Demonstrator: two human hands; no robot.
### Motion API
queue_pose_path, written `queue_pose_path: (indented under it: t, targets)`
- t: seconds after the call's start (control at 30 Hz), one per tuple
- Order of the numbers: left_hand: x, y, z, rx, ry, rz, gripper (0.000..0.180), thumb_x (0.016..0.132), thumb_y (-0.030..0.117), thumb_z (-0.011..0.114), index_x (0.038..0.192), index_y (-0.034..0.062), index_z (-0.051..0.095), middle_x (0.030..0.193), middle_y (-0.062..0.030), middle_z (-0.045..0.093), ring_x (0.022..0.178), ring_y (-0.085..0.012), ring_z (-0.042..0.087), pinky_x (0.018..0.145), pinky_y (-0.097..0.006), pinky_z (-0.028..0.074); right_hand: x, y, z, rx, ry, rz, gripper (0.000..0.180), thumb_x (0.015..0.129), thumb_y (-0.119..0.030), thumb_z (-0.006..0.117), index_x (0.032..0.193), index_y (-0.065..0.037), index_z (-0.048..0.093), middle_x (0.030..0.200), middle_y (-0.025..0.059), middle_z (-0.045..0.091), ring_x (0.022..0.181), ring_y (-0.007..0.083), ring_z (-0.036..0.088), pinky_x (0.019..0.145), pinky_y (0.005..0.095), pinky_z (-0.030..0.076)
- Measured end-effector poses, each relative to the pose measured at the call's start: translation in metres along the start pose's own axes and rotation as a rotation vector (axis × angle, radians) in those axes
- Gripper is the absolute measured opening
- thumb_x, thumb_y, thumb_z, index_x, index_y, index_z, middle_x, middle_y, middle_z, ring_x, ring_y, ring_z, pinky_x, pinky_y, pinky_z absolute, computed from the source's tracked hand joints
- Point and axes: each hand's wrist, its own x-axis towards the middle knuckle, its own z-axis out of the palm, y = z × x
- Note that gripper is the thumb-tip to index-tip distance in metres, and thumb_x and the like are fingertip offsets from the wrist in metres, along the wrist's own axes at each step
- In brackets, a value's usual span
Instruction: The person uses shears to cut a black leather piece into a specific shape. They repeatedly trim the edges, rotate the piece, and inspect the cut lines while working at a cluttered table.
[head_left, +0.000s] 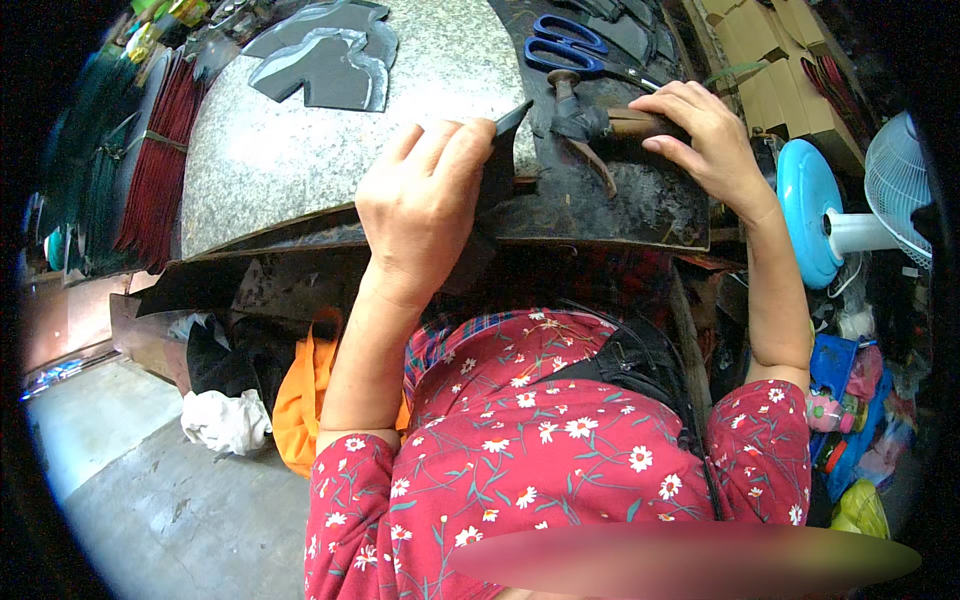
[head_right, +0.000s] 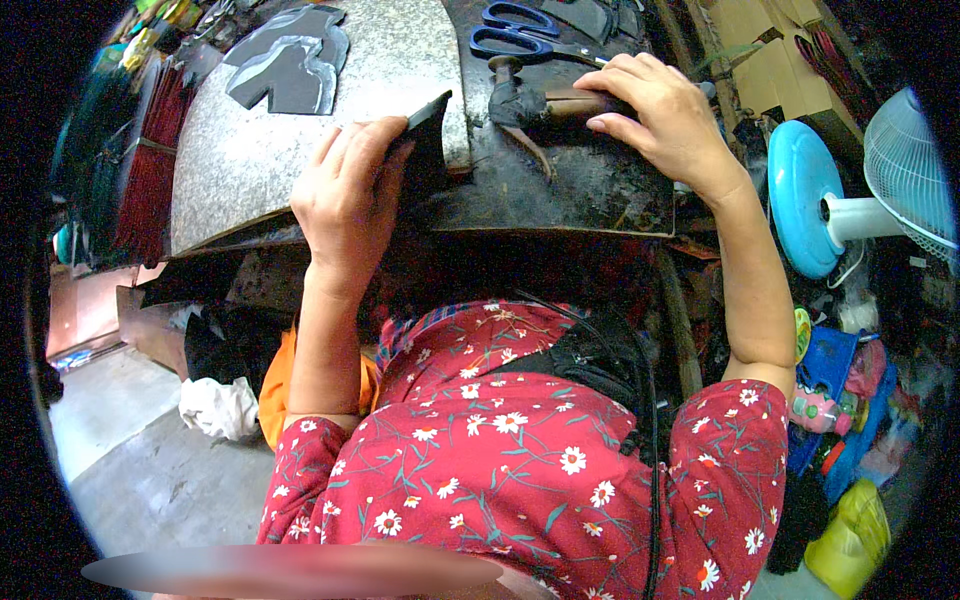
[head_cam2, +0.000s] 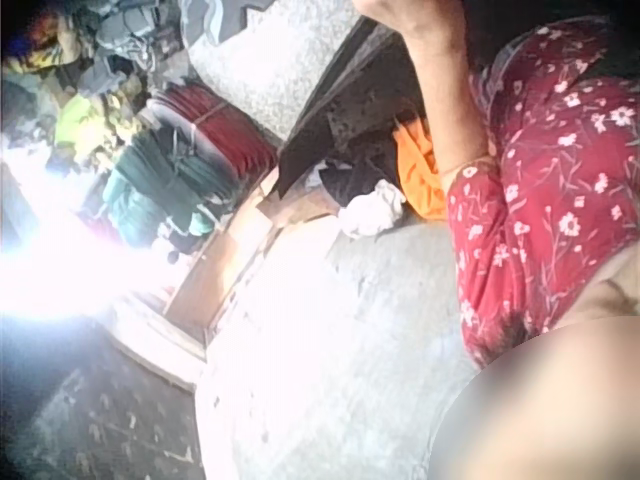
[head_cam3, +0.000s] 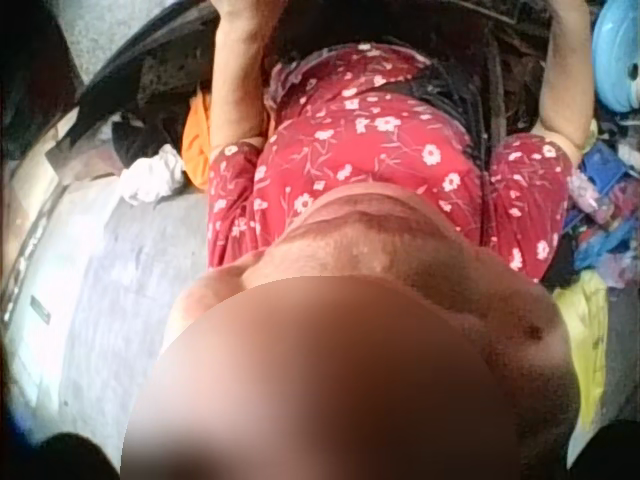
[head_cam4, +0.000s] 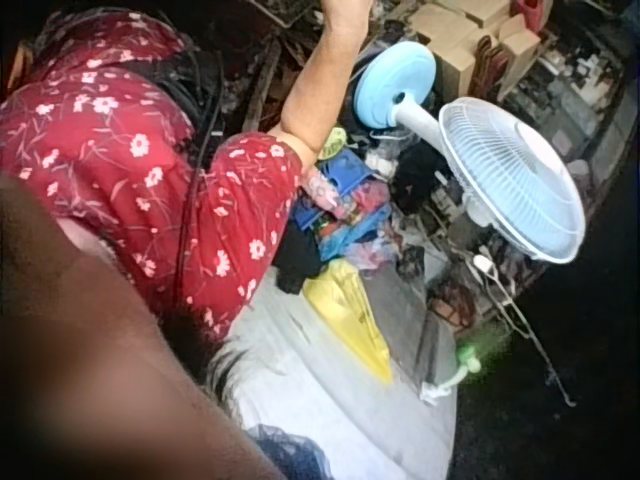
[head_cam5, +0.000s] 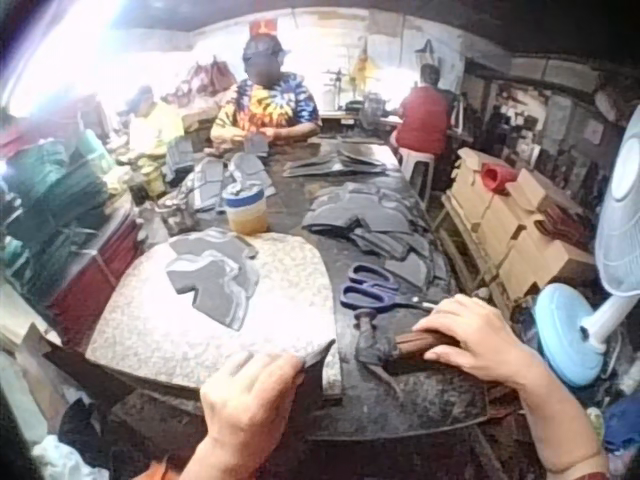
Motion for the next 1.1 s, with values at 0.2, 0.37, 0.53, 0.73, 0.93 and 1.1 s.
queue_pose_path:
  t: [0.2, 0.37, 0.53, 0.73, 0.93, 1.1]
  targets:
    - [-0.003, 0.002, 0.003, 0.096, 0.012, 0.071, 0.025, 0.074, 0.007, 0.064, 0.099, 0.0118, 0.066, 0.085, -0.0027, 0.063, 0.078, -0.0230, 0.063, 0.065, -0.033, 0.053, 0.030, 0.024, -0.009, 0.157, 0.219, 0.027, 0.031, 0.094, -0.031, 0.065, 0.115, -0.008, 0.067, 0.108, 0.0105, 0.067, 0.103, 0.0307, 0.063, 0.090, 0.0389, 0.049]
    - [-0.002, 0.002, 0.006, 0.091, 0.038, 0.079, 0.027, 0.073, 0.007, 0.065, 0.099, 0.0130, 0.067, 0.085, -0.0031, 0.063, 0.076, -0.0226, 0.063, 0.063, -0.033, 0.052, 0.083, 0.058, 0.025, -0.249, 0.383, 0.124, 0.031, 0.080, -0.030, 0.074, 0.104, -0.012, 0.071, 0.096, 0.0078, 0.063, 0.097, 0.0294, 0.061, 0.084, 0.0409, 0.049]
    - [-0.002, 0.006, -0.001, 0.024, 0.031, 0.094, 0.028, 0.074, 0.008, 0.071, 0.101, 0.0124, 0.068, 0.085, -0.0040, 0.063, 0.070, -0.0256, 0.060, 0.062, -0.034, 0.051, 0.103, 0.066, 0.053, -0.183, 0.393, 0.137, 0.028, 0.080, -0.032, 0.075, 0.100, -0.012, 0.072, 0.098, 0.0071, 0.063, 0.101, 0.0279, 0.059, 0.085, 0.0409, 0.049]
    - [0.005, -0.011, -0.003, 0.038, -0.226, -0.133, 0.034, 0.078, 0.024, 0.078, 0.109, 0.0150, 0.068, 0.092, -0.0072, 0.063, 0.092, -0.0302, 0.055, 0.080, -0.041, 0.048, 0.068, 0.039, 0.016, -0.358, -0.055, 0.239, 0.031, 0.094, -0.034, 0.064, 0.113, -0.010, 0.067, 0.105, 0.0089, 0.066, 0.097, 0.0306, 0.065, 0.084, 0.0412, 0.052]
    - [0.006, -0.020, 0.001, -0.025, -0.222, -0.163, 0.044, 0.077, 0.024, 0.080, 0.118, 0.0137, 0.068, 0.094, -0.0073, 0.064, 0.096, -0.0293, 0.055, 0.085, -0.040, 0.047, 0.012, 0.035, 0.011, -0.089, -0.046, 0.265, 0.024, 0.088, -0.027, 0.071, 0.098, -0.005, 0.069, 0.081, 0.0109, 0.065, 0.081, 0.0267, 0.068, 0.072, 0.0399, 0.052]
    - [0.005, -0.021, 0.003, -0.010, -0.211, -0.132, 0.042, 0.076, 0.028, 0.079, 0.115, 0.0155, 0.068, 0.095, -0.0078, 0.061, 0.092, -0.0296, 0.055, 0.082, -0.041, 0.047, 0.007, 0.031, -0.009, 0.779, -0.315, 0.549, 0.020, 0.079, -0.015, 0.076, 0.088, -0.005, 0.061, 0.067, -0.0039, 0.052, 0.060, 0.0057, 0.050, 0.055, 0.0240, 0.039]
